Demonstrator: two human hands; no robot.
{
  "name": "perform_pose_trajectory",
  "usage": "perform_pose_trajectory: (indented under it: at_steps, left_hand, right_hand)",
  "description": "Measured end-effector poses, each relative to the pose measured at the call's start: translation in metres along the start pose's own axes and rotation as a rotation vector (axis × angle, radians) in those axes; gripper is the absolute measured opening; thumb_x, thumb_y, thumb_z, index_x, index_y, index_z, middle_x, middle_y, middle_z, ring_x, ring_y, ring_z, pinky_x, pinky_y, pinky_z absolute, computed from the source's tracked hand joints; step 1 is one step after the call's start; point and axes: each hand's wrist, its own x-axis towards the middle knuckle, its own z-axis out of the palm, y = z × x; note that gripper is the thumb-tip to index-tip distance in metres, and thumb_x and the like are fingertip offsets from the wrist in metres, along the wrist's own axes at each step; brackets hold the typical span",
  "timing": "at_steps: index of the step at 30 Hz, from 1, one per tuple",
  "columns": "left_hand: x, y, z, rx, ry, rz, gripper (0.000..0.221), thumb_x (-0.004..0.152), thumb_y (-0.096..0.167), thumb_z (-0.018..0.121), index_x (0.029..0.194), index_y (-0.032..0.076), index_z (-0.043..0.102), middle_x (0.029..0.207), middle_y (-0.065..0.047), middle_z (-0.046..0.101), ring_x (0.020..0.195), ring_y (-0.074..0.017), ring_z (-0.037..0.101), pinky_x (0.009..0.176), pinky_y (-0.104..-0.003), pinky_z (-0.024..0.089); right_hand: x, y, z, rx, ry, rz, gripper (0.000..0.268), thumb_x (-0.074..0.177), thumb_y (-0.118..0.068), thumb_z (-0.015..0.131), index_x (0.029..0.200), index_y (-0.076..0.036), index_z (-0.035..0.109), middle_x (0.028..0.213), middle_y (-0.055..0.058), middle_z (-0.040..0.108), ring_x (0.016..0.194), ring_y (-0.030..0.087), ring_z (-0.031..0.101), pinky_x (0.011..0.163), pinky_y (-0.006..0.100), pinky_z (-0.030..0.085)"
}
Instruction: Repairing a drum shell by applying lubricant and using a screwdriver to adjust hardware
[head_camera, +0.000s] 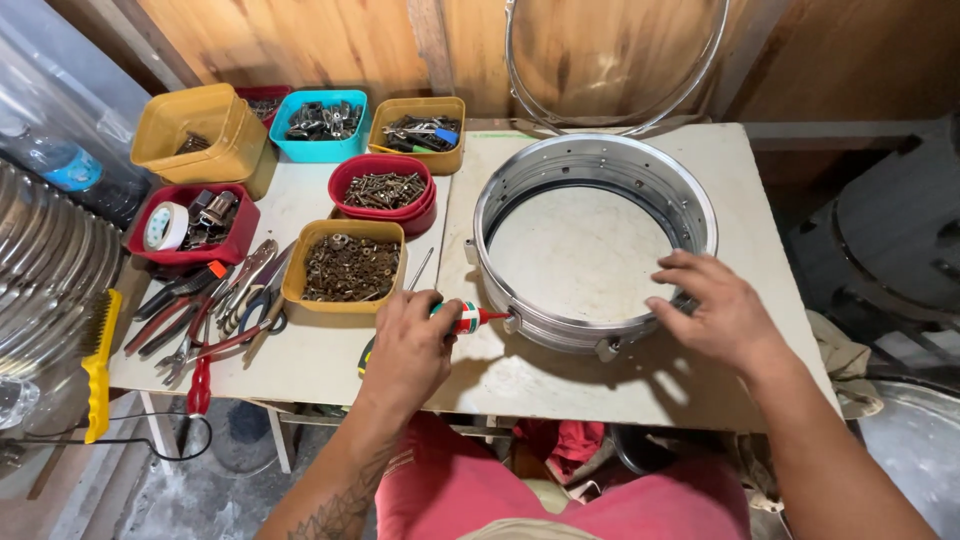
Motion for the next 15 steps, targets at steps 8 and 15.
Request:
perform_pose_trajectory:
  at_steps: [8,15]
  left_hand:
    - [0.000,0.000,0.001,0.047,-0.024,-0.009,0.043,0.076,0.024,0.082,0.117,0.027,0.069,0.113,-0.006,0.066,0.111,-0.0317,0.060,0.092,-0.051,0.050]
    - [-0.007,-0.002,-0.003,-0.006,0.036,-0.059,0.049,0.073,0.022,0.085,0.119,0.025,0.070,0.114,-0.007,0.066,0.112,-0.0326,0.060,0.092,-0.051,0.051]
  right_hand:
    - [-0.006,0.032,0.037,-0.007,-0.095,-0.066,0.027,0.083,-0.034,0.079,0.106,-0.019,0.081,0.114,0.002,0.079,0.118,0.026,0.071,0.121,0.043,0.041]
    - [-0.009,0.033,0.028,0.064,-0.092,-0.068,0.031,0.075,-0.036,0.087,0.098,-0.016,0.082,0.107,0.006,0.080,0.114,0.030,0.072,0.121,0.046,0.042]
